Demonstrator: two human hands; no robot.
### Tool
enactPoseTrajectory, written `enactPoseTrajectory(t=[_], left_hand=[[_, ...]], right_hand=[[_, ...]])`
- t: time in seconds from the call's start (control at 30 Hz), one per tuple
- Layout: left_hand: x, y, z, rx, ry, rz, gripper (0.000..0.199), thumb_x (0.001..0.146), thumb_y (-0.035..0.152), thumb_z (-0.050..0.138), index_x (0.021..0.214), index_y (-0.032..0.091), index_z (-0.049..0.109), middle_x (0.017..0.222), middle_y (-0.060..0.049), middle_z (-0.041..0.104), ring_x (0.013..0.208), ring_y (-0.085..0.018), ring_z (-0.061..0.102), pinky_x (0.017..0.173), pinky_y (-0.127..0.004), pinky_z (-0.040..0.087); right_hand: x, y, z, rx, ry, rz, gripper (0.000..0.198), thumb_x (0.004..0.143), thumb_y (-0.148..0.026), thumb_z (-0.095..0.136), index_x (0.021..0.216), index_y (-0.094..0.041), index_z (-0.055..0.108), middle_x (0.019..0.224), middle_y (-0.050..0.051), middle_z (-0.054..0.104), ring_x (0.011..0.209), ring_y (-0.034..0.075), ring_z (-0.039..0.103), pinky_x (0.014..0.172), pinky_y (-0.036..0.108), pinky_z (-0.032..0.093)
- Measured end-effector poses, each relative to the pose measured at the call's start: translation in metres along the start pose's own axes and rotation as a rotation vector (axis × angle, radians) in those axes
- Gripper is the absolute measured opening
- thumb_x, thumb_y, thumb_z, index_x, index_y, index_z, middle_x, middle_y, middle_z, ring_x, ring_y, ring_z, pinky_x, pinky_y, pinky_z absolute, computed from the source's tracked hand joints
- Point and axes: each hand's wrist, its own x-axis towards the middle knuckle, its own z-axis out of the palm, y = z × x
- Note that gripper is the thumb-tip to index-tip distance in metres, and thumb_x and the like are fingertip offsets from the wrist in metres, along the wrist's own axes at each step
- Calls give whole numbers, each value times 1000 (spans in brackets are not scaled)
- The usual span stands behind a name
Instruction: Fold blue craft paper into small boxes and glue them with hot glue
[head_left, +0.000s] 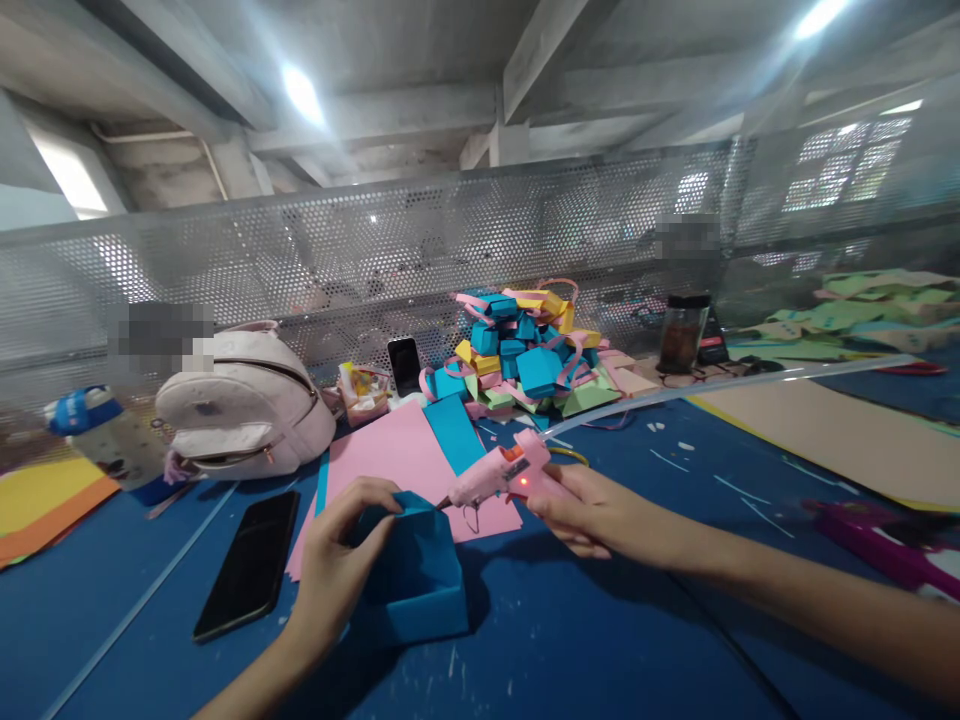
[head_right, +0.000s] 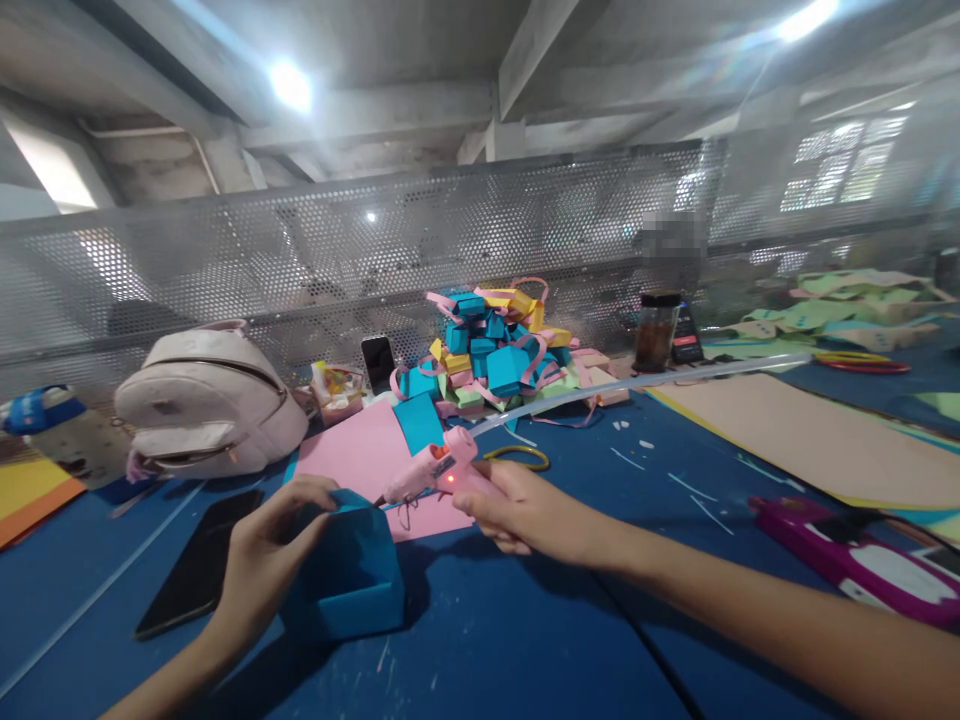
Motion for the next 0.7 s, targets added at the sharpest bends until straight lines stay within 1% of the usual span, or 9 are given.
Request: enactPoseTrajectory(t=[0.23, 0.4, 0.53, 0.7], left_hand=[[0, 1, 0, -5, 23, -1, 11, 86, 13, 62, 81, 22, 66, 91, -3, 68, 90, -18, 64, 80, -28, 52], [0, 2, 0, -10, 27, -7, 11, 85, 13, 62, 80, 22, 66, 91, -2, 68, 90, -17, 64, 80, -27, 51], [-1, 2, 0, -12, 33, -19, 10, 84, 14, 62, 79, 22, 66, 90, -3, 68, 90, -19, 64, 80, -29, 52], [-1, 3, 0, 10, 44, -17, 10, 83, 15, 62, 78, 21, 67, 89, -3, 69, 88, -19, 65, 80, -29, 53]], right_hand=[[-4, -1, 1, 31, -9, 8, 42, 92, -59, 56, 88, -20, 43, 55, -11, 33, 41, 5, 28, 36, 18, 25], [-6, -1, 0, 25, -12, 2, 42, 92, -59, 56, 89, -19, 44, 55, -11, 34, 41, 4, 28, 36, 17, 25], [-8, -2, 0, 34, -3, 24, 43, 90, -61, 57, 92, -19, 45, 54, -11, 32, 40, 5, 27, 36, 18, 24], [-11, -5, 0, 24, -7, 30, 44, 91, -60, 57, 101, -18, 47, 55, -11, 33, 41, 5, 27, 36, 17, 26]])
